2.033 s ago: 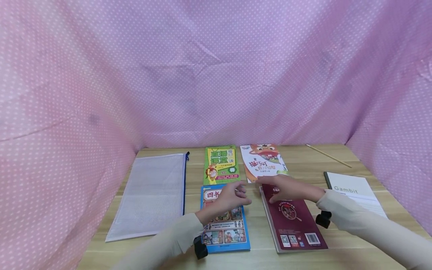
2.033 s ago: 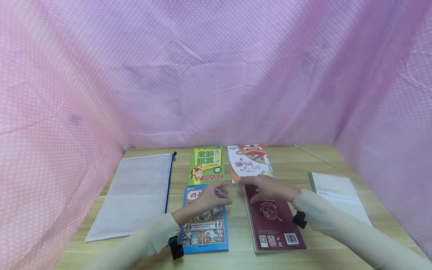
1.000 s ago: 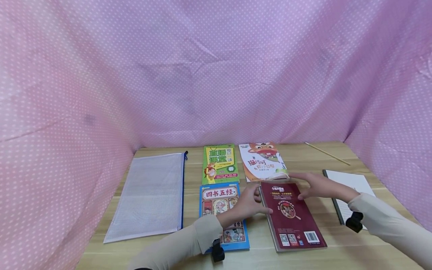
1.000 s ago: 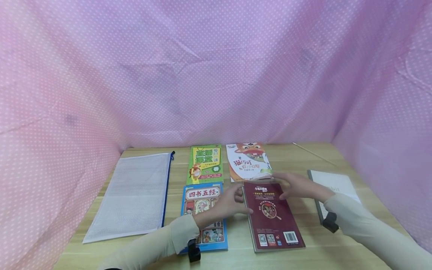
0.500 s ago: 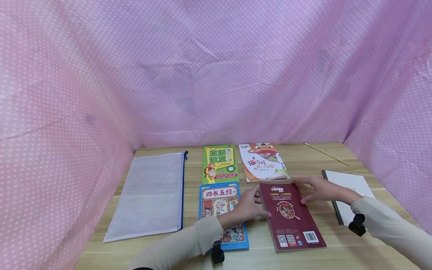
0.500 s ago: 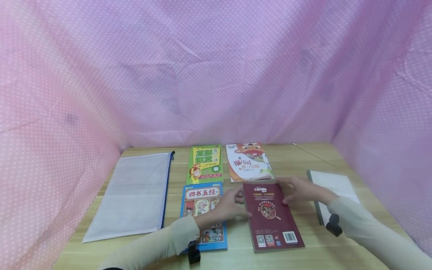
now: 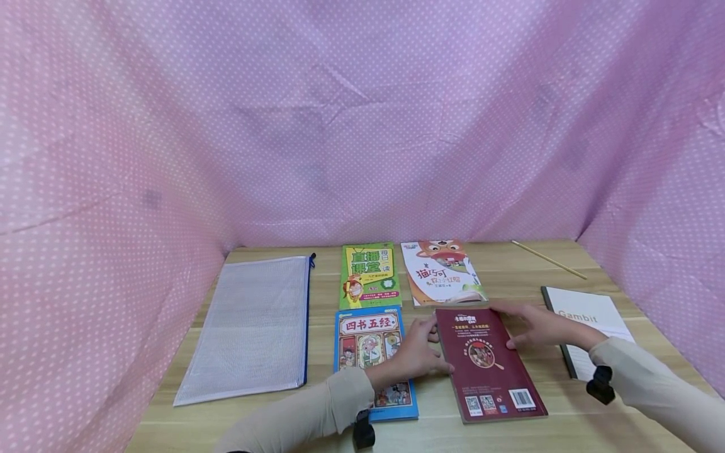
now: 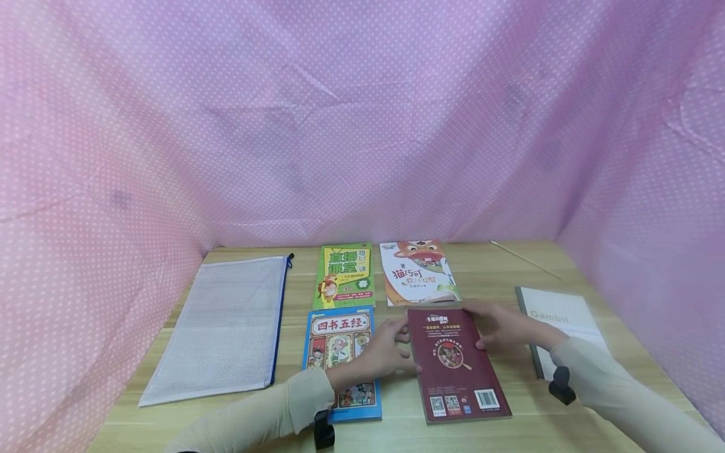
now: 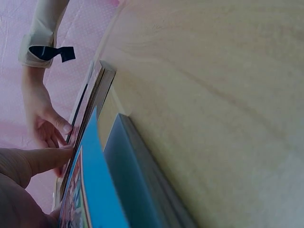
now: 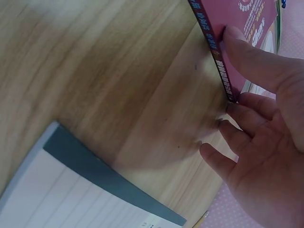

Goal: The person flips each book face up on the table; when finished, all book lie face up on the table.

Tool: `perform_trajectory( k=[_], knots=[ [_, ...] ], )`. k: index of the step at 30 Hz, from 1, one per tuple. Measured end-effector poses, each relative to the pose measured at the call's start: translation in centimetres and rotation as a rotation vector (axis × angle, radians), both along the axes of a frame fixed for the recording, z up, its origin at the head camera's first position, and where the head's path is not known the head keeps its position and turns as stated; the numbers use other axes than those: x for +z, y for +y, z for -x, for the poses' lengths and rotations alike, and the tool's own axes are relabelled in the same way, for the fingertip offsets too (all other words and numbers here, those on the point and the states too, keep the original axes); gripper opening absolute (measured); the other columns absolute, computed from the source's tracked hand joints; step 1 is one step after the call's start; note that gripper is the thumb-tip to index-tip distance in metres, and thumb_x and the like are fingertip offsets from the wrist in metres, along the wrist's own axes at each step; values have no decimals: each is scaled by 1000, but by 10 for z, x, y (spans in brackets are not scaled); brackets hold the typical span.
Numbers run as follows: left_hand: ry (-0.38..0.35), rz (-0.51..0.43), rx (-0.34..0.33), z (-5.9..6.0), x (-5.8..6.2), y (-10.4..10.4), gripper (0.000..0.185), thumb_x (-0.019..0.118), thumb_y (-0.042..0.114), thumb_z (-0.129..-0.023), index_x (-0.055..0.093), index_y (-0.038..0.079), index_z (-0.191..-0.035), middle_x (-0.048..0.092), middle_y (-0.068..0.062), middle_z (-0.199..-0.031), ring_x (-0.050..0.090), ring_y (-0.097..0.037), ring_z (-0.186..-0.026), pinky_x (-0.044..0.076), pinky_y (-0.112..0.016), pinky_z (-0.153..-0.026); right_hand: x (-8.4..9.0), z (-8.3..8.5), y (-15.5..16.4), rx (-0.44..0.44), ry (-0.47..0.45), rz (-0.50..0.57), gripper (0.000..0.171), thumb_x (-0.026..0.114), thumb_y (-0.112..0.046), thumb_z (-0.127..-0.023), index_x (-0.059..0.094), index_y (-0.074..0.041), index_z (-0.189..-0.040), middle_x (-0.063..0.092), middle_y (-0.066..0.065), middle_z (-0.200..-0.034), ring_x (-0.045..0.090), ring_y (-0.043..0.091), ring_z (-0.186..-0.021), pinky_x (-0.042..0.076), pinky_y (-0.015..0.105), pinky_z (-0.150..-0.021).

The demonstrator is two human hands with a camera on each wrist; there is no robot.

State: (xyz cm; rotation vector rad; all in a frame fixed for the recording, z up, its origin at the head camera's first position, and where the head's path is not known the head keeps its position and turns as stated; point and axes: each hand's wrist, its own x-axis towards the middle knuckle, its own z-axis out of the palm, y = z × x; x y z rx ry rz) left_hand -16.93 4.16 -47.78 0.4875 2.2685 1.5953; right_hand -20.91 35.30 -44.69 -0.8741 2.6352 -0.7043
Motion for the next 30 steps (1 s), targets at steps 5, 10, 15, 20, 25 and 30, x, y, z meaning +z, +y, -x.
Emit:
perform_trajectory(
  k=[5,10,15,20,25,30],
  knots=[
    [-30,-13,-5,-5,1,0,105,91,-1,-70,35,8,-158,48,-8,-122,53,-11,-96,56,-16,-71,1,-2,0,-16,-33,15,78,80,-28,-86,45,-3,-151,52,20,-150,47,49,-137,46,56,-111],
    [-26,-7,6,-7,0,0,103,91,-1,-69,39,11,-157,50,-6,-123,56,-10,-97,58,-15,-73,3,-6,1,-71,-104,9,83,83,-24,-83,44,-3,-152,47,28,-152,39,56,-140,36,74,-109],
    [-15,0,31,-8,-4,1,101,92,-1,-68,41,9,-155,51,-7,-124,62,-9,-93,59,-15,-74,1,-8,2,-117,-152,19,83,83,-22,-82,43,-4,-153,44,30,-153,35,59,-141,35,75,-109],
    [-22,6,51,-10,-5,3,99,91,-1,-68,41,2,-153,51,-9,-127,68,-9,-88,60,-15,-75,0,-8,2,-141,-165,31,83,83,-19,-82,43,-4,-153,44,31,-153,34,59,-141,36,75,-109],
    [-32,-1,47,-11,-2,2,97,90,-1,-70,41,1,-153,51,-10,-127,69,-11,-90,60,-16,-76,-2,-9,2,-154,-191,54,83,82,-16,-82,42,-4,-154,41,32,-154,31,60,-142,34,75,-111],
    [-37,-11,41,-12,0,2,96,90,-2,-70,41,-1,-153,50,-9,-124,69,-13,-91,60,-17,-78,-4,-9,2,-155,-197,68,84,82,-14,-82,42,-5,-155,41,31,-155,30,60,-143,34,75,-110]
  ],
)
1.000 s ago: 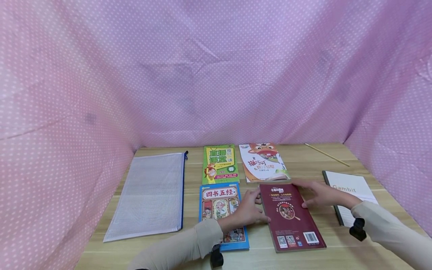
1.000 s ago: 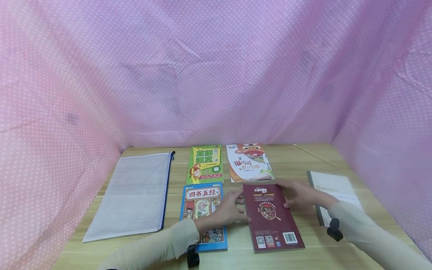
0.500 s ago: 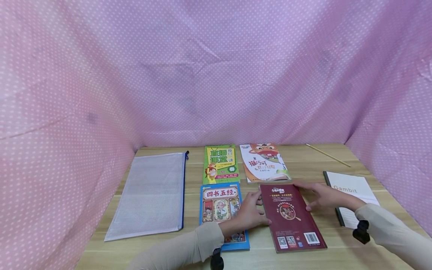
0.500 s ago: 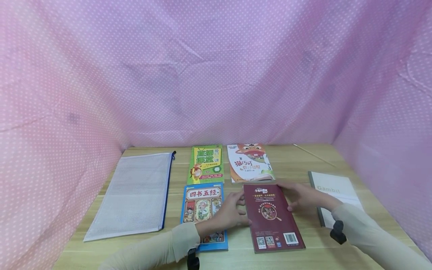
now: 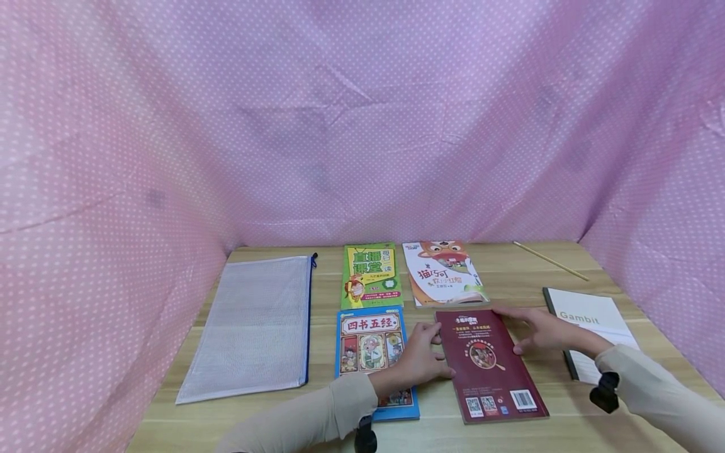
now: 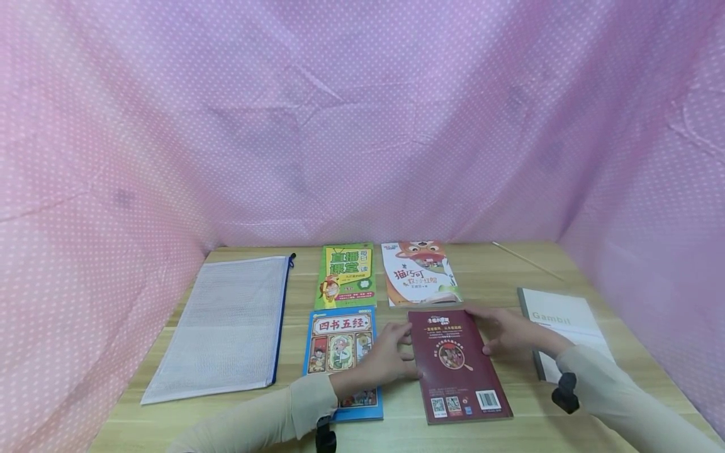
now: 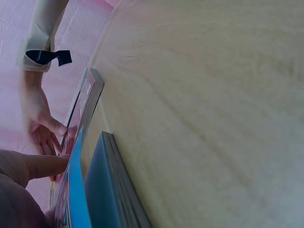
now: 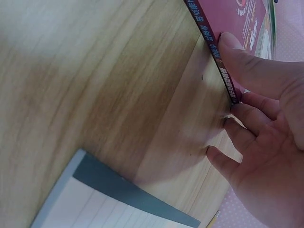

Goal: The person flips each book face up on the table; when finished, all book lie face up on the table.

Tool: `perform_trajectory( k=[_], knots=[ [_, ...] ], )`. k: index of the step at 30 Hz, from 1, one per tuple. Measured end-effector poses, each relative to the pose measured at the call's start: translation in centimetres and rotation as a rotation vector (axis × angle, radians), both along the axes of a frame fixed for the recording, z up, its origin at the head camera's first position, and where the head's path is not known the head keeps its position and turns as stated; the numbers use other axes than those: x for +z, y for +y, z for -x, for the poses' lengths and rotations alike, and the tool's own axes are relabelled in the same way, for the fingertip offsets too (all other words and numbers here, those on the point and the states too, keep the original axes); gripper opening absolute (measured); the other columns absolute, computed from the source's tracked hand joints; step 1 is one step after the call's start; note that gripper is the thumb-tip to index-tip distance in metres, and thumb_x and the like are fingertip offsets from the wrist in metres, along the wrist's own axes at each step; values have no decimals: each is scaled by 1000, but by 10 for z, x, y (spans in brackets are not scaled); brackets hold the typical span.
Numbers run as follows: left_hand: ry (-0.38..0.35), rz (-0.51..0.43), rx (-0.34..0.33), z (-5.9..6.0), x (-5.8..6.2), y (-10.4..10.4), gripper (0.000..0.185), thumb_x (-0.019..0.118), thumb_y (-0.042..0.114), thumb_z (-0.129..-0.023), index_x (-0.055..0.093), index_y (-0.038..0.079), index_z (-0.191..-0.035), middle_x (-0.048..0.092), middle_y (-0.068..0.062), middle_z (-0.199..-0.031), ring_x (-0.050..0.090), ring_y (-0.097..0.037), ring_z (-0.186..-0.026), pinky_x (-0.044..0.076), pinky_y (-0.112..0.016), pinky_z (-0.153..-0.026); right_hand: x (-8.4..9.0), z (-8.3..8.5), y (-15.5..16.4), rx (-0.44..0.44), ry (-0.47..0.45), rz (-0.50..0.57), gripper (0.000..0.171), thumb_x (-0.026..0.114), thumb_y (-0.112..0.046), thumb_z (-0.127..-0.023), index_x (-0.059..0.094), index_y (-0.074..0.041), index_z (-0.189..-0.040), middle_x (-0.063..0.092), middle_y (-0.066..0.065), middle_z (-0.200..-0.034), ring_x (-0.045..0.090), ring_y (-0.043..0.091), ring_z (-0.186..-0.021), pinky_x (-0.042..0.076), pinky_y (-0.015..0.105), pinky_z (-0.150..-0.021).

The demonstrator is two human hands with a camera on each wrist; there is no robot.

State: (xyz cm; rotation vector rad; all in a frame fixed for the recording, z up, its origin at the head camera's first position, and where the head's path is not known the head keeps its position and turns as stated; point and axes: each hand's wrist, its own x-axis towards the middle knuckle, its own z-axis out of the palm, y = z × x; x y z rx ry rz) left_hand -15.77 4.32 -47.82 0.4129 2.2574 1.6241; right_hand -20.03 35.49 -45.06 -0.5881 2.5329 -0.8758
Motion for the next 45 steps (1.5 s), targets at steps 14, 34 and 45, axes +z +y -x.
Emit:
perform_trajectory(
  k=[14,34,45],
  knots=[
    [-14,1,10,1,1,2,96,89,-6,-69,41,-2,-152,50,-9,-122,68,-13,-93,60,-17,-79,0,-2,-2,-41,-17,-4,83,81,-14,-83,41,-8,-156,39,31,-157,27,61,-144,33,76,-110],
    [-21,-17,39,1,-4,5,98,89,-7,-68,41,-3,-152,49,-9,-126,70,-16,-95,61,-18,-80,2,0,-4,-49,-43,5,84,81,-12,-83,39,-8,-157,34,34,-157,24,62,-144,34,75,-110],
    [-15,-17,27,1,0,4,95,89,-8,-67,42,-5,-150,48,-10,-128,68,-16,-96,61,-18,-80,5,1,-3,-11,-57,93,85,79,-9,-83,35,-1,-156,33,37,-156,24,64,-143,35,76,-109]
  ],
)
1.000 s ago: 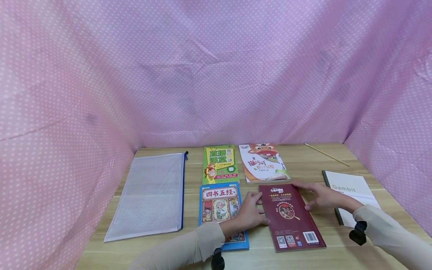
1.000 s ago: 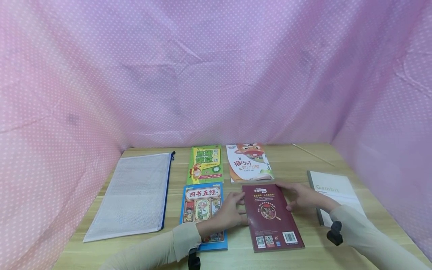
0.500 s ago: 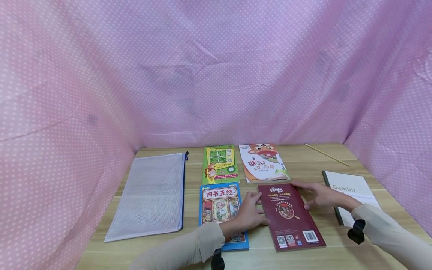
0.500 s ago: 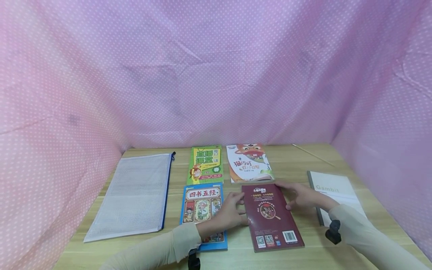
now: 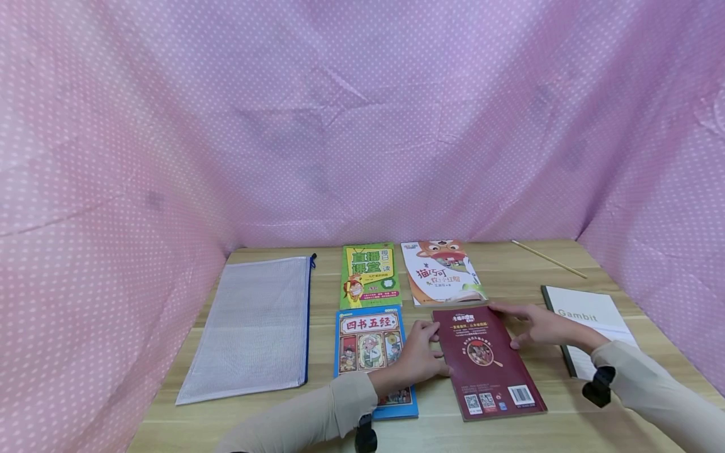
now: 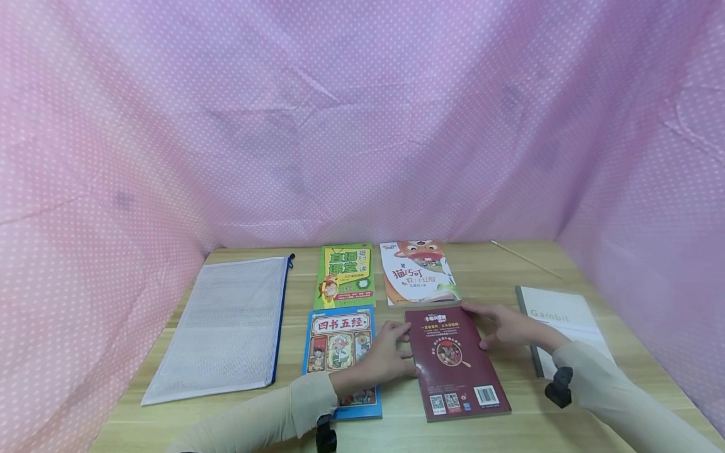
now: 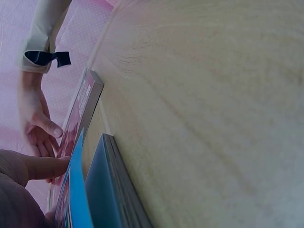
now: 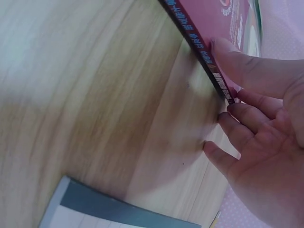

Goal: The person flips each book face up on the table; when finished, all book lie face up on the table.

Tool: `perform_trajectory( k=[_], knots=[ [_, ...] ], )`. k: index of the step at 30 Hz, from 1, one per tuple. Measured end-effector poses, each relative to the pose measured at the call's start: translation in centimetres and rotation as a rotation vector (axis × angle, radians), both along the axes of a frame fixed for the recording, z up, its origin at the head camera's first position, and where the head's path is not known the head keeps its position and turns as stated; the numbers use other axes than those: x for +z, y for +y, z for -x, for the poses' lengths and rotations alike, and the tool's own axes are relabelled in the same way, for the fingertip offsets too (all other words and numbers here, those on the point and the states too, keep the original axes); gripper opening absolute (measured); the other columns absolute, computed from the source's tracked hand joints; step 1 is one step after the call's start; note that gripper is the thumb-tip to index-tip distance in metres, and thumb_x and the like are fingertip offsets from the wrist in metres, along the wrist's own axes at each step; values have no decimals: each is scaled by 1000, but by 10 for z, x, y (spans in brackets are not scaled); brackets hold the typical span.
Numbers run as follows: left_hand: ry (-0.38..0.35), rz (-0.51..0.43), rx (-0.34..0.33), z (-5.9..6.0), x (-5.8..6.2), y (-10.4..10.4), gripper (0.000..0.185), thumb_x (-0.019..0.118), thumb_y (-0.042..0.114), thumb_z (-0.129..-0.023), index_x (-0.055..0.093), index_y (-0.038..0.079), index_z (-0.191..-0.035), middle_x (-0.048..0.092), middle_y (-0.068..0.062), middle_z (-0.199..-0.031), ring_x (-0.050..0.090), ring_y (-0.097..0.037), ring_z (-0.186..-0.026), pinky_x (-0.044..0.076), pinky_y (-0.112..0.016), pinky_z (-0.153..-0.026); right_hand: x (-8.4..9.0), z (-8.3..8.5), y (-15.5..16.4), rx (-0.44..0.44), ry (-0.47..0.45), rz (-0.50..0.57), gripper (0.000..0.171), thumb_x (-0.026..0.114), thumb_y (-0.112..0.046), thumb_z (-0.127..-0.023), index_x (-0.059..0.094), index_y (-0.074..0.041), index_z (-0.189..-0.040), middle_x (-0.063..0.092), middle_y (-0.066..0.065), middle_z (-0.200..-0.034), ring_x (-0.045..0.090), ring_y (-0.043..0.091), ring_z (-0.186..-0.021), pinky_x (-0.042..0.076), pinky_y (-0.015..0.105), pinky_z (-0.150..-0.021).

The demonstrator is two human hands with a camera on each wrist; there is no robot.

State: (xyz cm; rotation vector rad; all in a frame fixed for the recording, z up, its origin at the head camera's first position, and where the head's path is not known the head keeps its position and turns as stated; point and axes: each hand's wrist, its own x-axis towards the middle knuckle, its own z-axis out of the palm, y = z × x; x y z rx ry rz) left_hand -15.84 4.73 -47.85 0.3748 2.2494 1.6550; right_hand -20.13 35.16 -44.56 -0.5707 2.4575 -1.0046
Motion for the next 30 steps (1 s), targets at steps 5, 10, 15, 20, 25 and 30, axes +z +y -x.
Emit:
perform_trajectory(
  k=[5,10,15,20,25,30],
  knots=[
    [1,7,-5,0,1,-1,96,89,-8,-67,42,-5,-150,47,-10,-129,68,-16,-97,61,-19,-81,2,1,1,6,-29,49,85,77,-12,-87,32,1,-157,33,36,-157,26,63,-142,33,77,-109],
    [-4,15,-4,1,0,0,96,90,-6,-68,43,-4,-151,46,-10,-131,67,-16,-100,61,-18,-81,4,1,2,39,-62,113,84,74,-11,-90,26,5,-157,30,40,-156,35,65,-137,44,70,-107],
    [-3,10,0,1,0,0,96,90,-7,-68,43,-4,-151,46,-11,-133,67,-18,-101,61,-19,-81,10,-1,2,67,-95,180,84,71,-8,-92,21,9,-157,23,42,-157,35,65,-136,56,41,-103],
    [-7,-8,7,1,0,0,96,90,-8,-66,43,-5,-150,46,-12,-132,68,-18,-98,62,-20,-80,16,-2,4,97,-117,244,78,63,1,-94,16,10,-157,15,42,-158,33,60,-139,55,24,-102],
    [-14,-26,12,3,-1,0,97,90,-10,-65,43,-6,-150,46,-12,-131,68,-17,-96,62,-21,-79,22,-3,3,91,-177,320,82,59,11,-89,14,7,-158,8,42,-159,50,24,-140,56,32,-103],
    [-18,-21,18,4,-2,1,98,90,-11,-64,43,-6,-150,46,-12,-130,68,-17,-93,62,-21,-79,28,-5,1,104,-153,346,82,63,6,-91,15,8,-157,8,44,-156,52,-4,-129,57,27,-101]
  ],
)
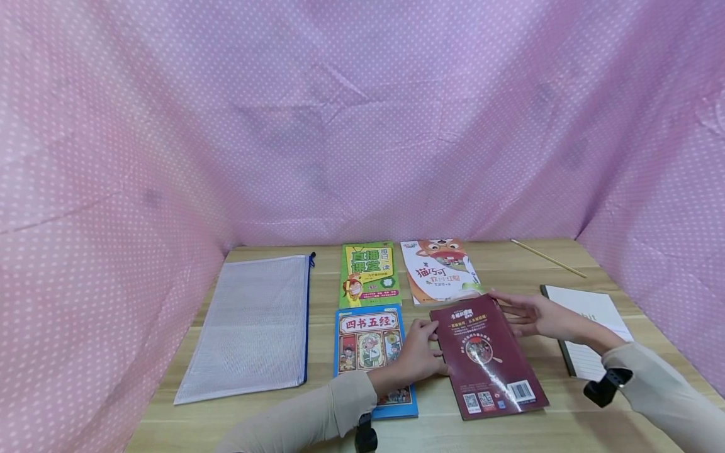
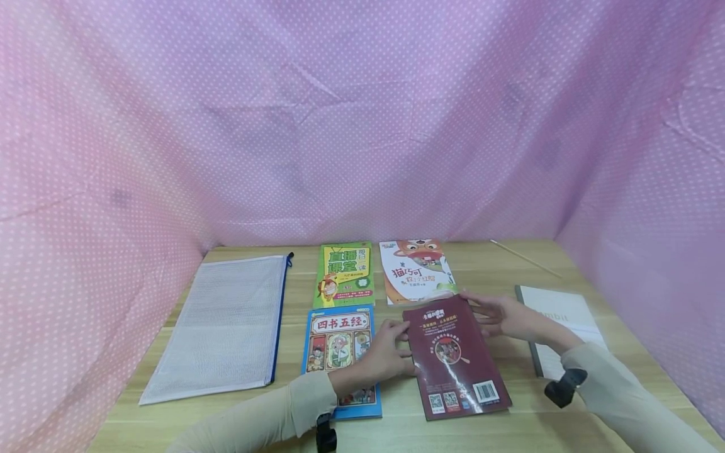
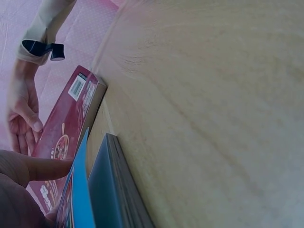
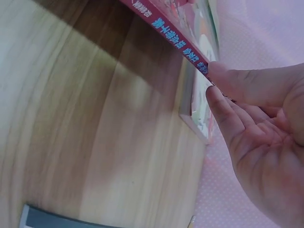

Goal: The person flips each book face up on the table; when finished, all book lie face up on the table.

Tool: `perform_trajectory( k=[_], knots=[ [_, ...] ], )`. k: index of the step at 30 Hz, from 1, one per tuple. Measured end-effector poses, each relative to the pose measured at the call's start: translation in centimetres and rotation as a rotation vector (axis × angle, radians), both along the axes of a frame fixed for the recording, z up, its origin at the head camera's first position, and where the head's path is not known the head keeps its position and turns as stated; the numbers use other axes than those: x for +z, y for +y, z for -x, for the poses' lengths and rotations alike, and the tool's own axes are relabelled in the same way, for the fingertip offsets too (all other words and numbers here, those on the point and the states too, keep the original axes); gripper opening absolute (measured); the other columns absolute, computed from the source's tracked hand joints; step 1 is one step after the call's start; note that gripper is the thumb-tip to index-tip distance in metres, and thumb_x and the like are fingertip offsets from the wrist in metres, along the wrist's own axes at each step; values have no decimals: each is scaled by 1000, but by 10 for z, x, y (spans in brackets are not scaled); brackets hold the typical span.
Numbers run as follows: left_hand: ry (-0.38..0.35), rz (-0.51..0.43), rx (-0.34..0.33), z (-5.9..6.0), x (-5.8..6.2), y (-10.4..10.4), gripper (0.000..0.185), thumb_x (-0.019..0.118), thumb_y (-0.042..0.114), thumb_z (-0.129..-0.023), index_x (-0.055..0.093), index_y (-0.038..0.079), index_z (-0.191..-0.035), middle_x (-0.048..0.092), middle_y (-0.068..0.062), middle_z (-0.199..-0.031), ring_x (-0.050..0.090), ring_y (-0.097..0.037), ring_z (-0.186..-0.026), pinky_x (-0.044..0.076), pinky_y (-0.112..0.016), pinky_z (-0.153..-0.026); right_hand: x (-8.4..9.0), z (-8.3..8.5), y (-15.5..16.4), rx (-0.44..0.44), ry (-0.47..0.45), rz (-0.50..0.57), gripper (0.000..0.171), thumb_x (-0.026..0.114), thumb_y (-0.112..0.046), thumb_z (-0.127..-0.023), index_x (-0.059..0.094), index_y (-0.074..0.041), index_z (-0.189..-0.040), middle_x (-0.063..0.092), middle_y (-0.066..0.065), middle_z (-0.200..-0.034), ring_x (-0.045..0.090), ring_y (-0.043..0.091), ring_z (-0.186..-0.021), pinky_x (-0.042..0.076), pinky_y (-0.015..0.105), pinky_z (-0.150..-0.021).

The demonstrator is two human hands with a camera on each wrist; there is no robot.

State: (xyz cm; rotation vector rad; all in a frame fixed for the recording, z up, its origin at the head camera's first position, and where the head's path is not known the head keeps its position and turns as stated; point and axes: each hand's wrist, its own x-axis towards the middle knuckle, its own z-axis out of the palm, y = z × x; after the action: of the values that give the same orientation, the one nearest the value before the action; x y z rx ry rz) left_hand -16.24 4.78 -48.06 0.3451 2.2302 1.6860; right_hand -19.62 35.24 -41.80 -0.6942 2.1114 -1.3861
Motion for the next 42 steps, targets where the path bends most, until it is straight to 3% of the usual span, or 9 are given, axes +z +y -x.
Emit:
perform_trajectory(
  k=[11,22,42],
  knots=[
    [-12,13,17,3,-3,2,100,90,-12,-62,43,-5,-150,47,-9,-126,65,-12,-90,61,-18,-77,12,-2,-7,-24,6,0,83,58,14,-88,14,8,-158,9,43,-157,54,-2,-128,57,29,-100],
    [2,57,8,5,1,3,102,91,-13,-60,43,-4,-150,46,-7,-123,63,-10,-81,61,-18,-72,19,-3,-14,9,22,56,80,62,5,-94,14,10,-157,7,44,-156,51,-5,-130,55,26,-102],
    [22,83,-27,7,2,1,102,92,-11,-61,43,-4,-151,45,-8,-126,65,-10,-82,60,-18,-71,30,-5,-26,-11,57,22,78,65,0,-95,18,10,-157,16,43,-157,55,-2,-127,56,25,-100]
  ],
)
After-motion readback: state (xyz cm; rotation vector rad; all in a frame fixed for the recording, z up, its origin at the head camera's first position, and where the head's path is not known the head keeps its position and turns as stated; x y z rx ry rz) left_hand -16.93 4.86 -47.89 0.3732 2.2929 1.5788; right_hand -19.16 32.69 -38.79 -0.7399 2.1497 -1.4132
